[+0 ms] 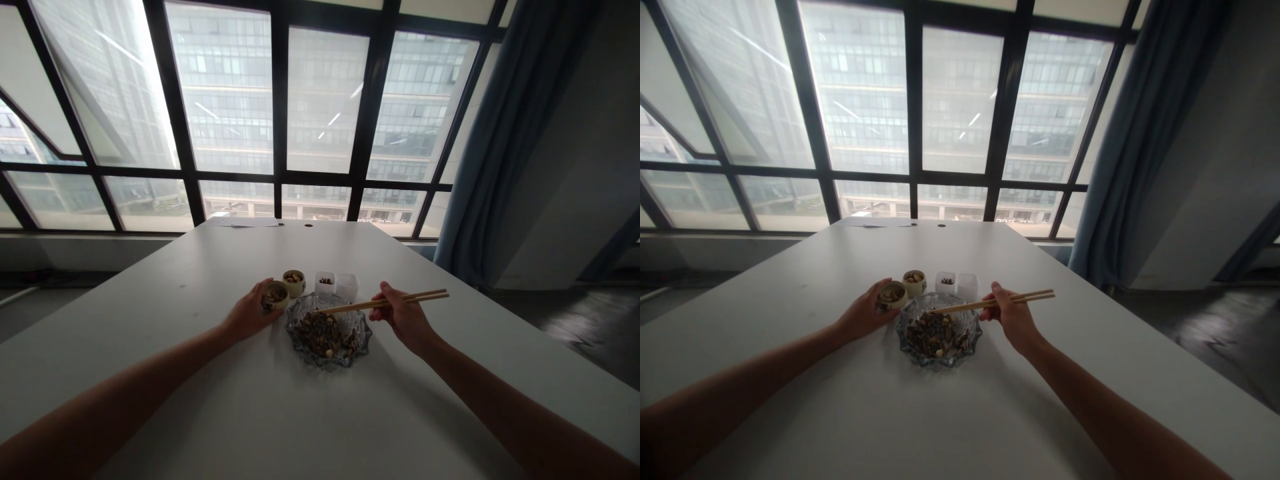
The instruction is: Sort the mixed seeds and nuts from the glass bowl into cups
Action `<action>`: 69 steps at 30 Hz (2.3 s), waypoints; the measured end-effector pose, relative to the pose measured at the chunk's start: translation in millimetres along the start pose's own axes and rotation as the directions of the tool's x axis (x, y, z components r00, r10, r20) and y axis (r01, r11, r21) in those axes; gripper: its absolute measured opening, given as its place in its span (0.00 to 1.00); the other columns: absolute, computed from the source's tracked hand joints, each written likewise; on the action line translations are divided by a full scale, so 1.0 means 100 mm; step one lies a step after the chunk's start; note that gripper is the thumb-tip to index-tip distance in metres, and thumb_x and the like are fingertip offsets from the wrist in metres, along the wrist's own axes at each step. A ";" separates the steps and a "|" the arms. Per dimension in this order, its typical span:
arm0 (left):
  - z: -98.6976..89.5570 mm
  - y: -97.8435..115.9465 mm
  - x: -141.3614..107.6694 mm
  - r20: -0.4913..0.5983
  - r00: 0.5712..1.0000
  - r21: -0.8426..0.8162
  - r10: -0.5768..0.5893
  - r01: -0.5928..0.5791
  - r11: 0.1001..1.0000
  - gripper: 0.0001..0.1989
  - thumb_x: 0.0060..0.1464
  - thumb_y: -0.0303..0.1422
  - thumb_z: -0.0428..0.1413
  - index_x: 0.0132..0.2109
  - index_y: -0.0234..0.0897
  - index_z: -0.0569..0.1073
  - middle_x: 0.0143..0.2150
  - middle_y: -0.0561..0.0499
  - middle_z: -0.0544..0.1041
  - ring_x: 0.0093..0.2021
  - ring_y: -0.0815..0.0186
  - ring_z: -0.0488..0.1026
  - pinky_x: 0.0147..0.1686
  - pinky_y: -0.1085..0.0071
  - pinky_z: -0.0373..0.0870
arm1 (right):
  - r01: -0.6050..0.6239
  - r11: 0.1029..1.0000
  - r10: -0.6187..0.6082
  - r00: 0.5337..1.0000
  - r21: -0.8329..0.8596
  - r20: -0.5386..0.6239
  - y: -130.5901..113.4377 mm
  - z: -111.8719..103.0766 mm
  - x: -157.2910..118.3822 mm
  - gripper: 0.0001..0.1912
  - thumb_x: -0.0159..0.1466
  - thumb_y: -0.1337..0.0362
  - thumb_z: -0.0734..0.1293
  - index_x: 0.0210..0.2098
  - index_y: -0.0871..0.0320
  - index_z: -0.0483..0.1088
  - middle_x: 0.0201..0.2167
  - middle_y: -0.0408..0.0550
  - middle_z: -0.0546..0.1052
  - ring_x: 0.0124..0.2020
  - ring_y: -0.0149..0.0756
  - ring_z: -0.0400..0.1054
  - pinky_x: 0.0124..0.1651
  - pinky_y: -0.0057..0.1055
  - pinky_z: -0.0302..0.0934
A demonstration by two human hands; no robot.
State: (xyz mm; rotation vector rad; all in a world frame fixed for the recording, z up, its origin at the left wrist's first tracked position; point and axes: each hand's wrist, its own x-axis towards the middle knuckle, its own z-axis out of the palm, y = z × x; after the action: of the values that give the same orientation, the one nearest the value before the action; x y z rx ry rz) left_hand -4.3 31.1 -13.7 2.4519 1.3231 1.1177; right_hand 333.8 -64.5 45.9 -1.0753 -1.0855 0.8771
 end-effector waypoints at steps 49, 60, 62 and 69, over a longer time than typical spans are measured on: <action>-0.02 0.02 0.00 0.013 1.000 0.003 0.009 -0.010 1.000 0.38 0.54 0.47 0.60 0.67 0.37 0.59 0.64 0.36 0.71 0.59 0.46 0.74 0.58 0.49 0.72 | 0.555 0.716 -0.433 0.829 -0.424 0.354 0.03 0.02 -0.10 0.24 0.71 0.48 0.62 0.28 0.58 0.74 0.21 0.48 0.78 0.21 0.33 0.70 0.25 0.29 0.63; -0.01 0.01 0.00 -0.001 1.000 0.007 0.022 -0.022 1.000 0.38 0.54 0.47 0.61 0.66 0.38 0.60 0.62 0.36 0.72 0.58 0.47 0.75 0.56 0.50 0.73 | 0.472 0.808 -0.237 0.809 -0.353 0.538 -0.10 0.10 -0.21 0.25 0.68 0.48 0.65 0.25 0.59 0.76 0.20 0.49 0.79 0.22 0.34 0.71 0.26 0.28 0.64; -0.01 0.01 0.01 -0.002 1.000 0.002 0.020 -0.020 1.000 0.38 0.53 0.47 0.61 0.66 0.38 0.60 0.62 0.37 0.73 0.57 0.47 0.75 0.56 0.51 0.74 | 0.442 0.829 -0.243 0.837 -0.344 0.490 -0.11 0.06 -0.19 0.26 0.68 0.46 0.64 0.25 0.59 0.76 0.21 0.50 0.80 0.22 0.35 0.72 0.26 0.29 0.65; -0.02 0.02 0.01 0.004 1.000 0.006 0.007 -0.007 1.000 0.38 0.53 0.47 0.61 0.66 0.38 0.60 0.63 0.36 0.72 0.59 0.47 0.74 0.57 0.50 0.73 | 0.483 0.722 -0.317 0.867 -0.496 0.384 -0.04 0.02 -0.13 0.26 0.68 0.45 0.64 0.25 0.59 0.75 0.17 0.45 0.73 0.18 0.30 0.63 0.22 0.27 0.55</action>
State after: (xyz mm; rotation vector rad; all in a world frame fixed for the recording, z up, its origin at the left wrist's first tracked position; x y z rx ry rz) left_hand -4.3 30.5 -11.1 2.4640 1.3199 1.1110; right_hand 328.9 -77.1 47.0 -1.1526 -1.8271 0.3306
